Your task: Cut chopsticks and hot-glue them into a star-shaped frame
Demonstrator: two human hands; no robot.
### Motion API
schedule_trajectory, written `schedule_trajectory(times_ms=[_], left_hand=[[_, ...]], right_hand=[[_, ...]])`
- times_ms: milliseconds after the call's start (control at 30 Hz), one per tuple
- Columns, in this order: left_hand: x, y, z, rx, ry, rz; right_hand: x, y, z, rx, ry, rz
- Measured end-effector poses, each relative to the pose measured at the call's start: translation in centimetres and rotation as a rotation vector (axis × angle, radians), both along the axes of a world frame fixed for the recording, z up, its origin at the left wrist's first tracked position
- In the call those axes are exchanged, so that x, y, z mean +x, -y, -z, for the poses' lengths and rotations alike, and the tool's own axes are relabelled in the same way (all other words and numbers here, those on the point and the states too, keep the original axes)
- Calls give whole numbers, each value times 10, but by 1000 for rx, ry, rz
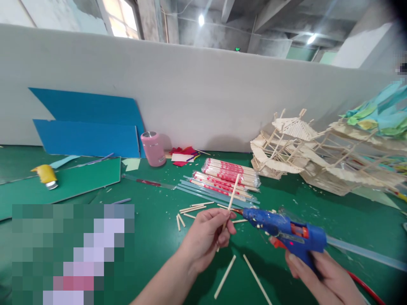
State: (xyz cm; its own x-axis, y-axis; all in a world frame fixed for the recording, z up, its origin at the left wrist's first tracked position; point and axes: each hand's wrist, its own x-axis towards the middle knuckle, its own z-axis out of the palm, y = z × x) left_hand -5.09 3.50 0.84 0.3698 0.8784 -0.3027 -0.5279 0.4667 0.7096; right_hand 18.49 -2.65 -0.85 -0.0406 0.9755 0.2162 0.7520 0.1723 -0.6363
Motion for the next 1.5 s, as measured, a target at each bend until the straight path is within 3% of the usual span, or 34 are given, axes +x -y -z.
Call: schedule_trajectory(times_ms=[467,1133,1500], left_hand=[[1,0,2,5,-2,11],[3,1,2,4,-3,29],[2,0,3,10,0,39]], right_hand=[[1,0,4,-12,26,-7],[-11,1,-10,-24,38,10],[-7,2,-9,-16,43,15]])
